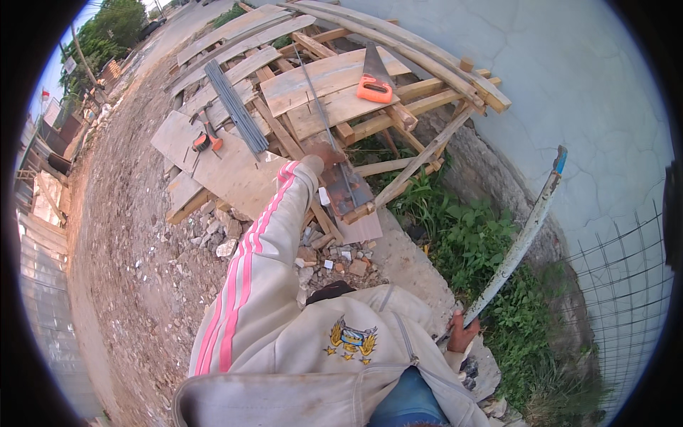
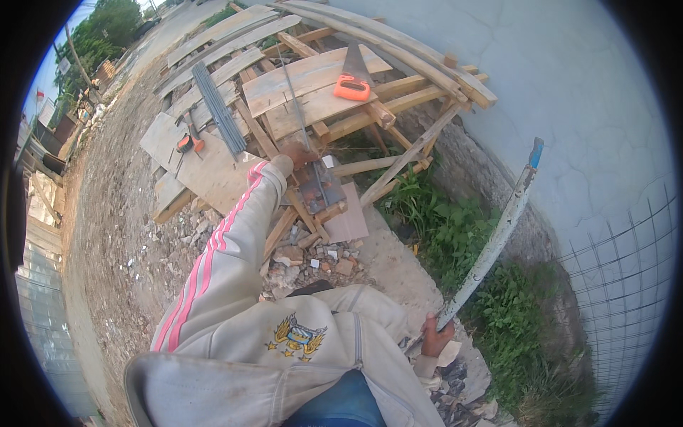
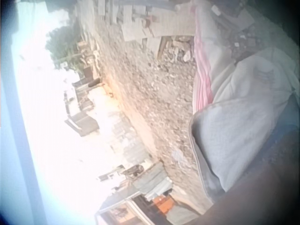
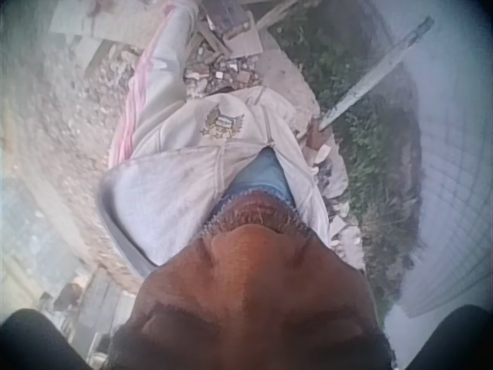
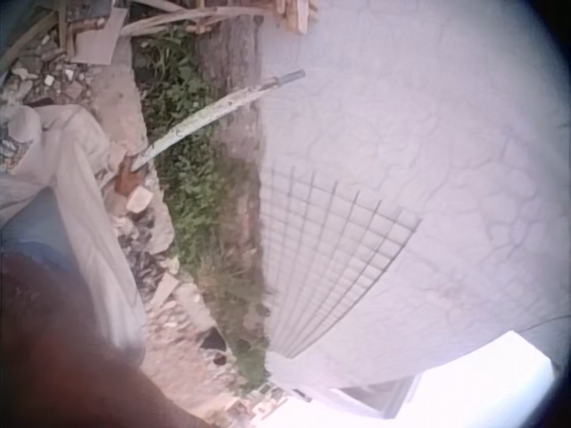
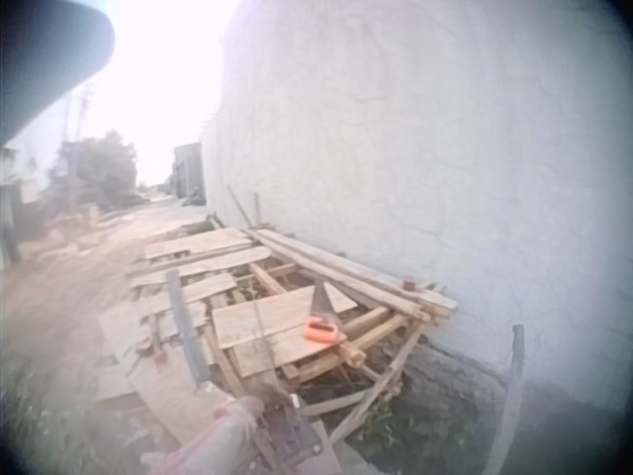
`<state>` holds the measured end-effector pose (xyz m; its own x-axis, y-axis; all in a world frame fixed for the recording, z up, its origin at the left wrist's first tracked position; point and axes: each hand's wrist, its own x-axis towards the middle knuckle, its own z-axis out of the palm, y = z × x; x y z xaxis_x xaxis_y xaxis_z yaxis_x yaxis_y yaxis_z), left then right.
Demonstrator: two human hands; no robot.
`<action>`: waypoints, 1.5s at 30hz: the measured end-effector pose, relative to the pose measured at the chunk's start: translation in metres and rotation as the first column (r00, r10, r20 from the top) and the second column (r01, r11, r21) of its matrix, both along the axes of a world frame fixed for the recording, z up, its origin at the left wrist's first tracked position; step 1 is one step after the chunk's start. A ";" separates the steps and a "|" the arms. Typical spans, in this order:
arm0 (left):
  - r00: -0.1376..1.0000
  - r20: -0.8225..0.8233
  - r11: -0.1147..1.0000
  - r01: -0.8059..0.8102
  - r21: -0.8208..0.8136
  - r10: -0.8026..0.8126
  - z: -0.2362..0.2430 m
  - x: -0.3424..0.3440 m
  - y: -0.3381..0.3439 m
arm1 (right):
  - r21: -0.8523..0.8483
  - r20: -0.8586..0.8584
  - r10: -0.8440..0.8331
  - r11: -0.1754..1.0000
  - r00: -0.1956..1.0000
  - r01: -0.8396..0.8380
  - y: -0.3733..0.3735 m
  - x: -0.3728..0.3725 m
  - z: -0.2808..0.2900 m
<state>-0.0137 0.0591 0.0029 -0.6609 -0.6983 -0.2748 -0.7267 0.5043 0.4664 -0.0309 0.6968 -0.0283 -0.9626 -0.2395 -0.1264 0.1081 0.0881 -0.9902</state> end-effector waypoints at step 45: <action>0.999 -0.041 0.994 -0.034 -0.108 0.030 -0.002 -0.008 0.007 | 0.750 -0.127 0.867 0.402 0.482 -0.525 -0.081 -0.146 0.056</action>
